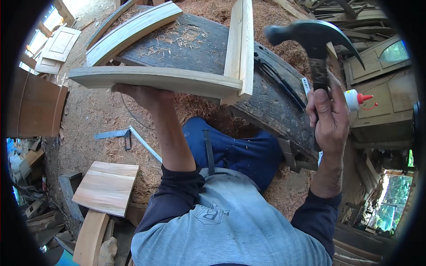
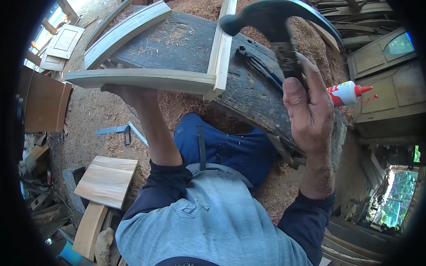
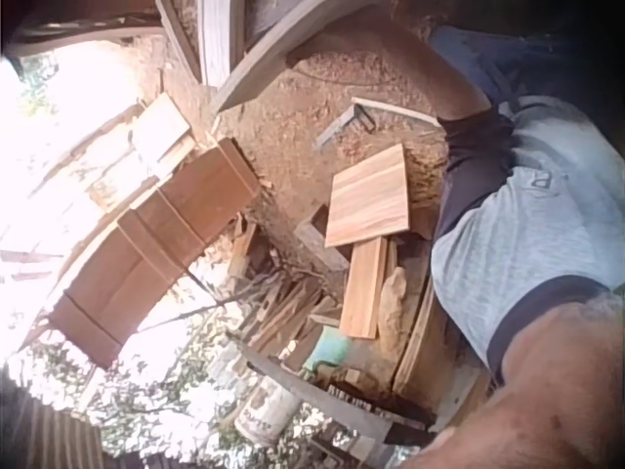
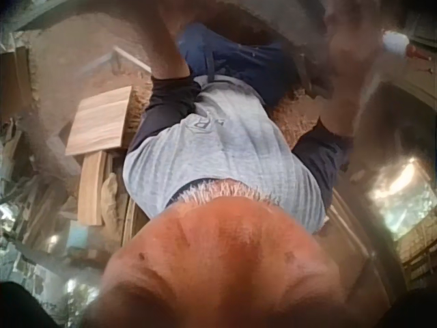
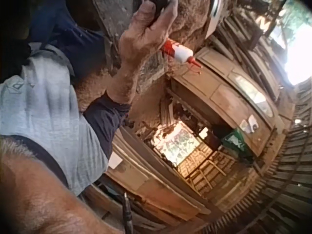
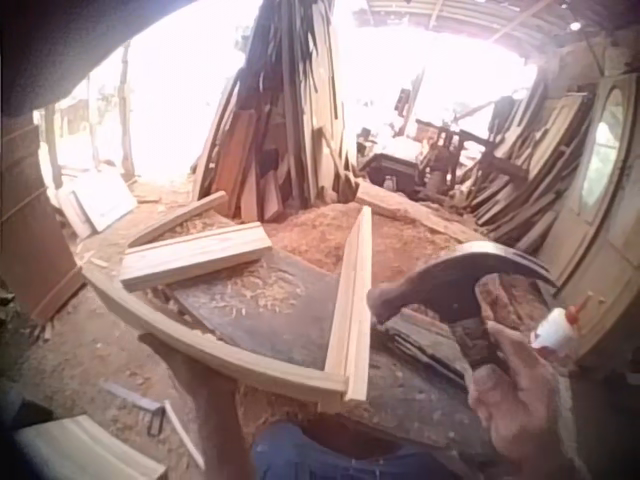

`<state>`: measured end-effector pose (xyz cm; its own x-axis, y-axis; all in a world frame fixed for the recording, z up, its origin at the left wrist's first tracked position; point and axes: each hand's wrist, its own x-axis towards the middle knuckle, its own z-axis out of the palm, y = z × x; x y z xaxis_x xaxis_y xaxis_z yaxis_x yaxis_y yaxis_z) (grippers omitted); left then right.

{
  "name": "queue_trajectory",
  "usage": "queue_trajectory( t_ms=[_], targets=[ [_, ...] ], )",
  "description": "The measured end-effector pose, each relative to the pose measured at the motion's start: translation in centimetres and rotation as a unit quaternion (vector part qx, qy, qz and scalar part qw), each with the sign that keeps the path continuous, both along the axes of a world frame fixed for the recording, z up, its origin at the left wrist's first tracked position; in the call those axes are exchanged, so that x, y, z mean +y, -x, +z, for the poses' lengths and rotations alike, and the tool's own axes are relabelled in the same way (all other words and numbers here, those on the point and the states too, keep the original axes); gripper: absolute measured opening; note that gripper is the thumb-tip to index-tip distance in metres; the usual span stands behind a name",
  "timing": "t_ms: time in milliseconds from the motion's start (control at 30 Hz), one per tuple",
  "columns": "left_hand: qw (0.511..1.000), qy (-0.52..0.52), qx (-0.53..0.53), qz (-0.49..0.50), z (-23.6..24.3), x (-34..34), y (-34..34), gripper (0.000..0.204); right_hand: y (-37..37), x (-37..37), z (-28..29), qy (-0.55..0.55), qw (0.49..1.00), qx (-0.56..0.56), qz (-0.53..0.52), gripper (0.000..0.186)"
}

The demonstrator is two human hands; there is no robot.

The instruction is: The person assembles wooden frame components by applying glue, using a nail gun to join pieces, checking alignment with a square, and securing joins with a hammer and pliers.

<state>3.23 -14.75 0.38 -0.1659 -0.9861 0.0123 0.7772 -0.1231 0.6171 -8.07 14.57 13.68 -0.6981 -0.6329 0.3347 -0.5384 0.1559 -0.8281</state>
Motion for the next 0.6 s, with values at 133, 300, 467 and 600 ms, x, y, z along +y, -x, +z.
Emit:
queue_trajectory(
  t_ms=[133, 300, 467, 600],
  targets=[
    [1.000, 0.003, -0.006, -0.014, -0.5, -0.3, 0.6, 0.084, 0.0, -0.7, 1.8, -0.102, 0.990, 0.086, 0.039, 0.048],
    [0.999, 0.025, -0.048, 0.004, -0.4, -0.1, 1.0, 0.078, 0.5, -1.9, 0.0, -0.121, 0.965, 0.206, 0.106, 0.045],
    [1.000, 0.000, -0.027, -0.015, -0.5, -0.2, 1.1, 0.076, 0.8, -2.5, -0.3, -0.182, 0.950, 0.222, 0.126, 0.045],
    [1.000, -0.020, -0.003, -0.020, -1.2, -0.8, 0.6, 0.072, 0.4, -2.9, 0.4, -0.090, 0.948, 0.284, 0.113, 0.047]
  ],
)
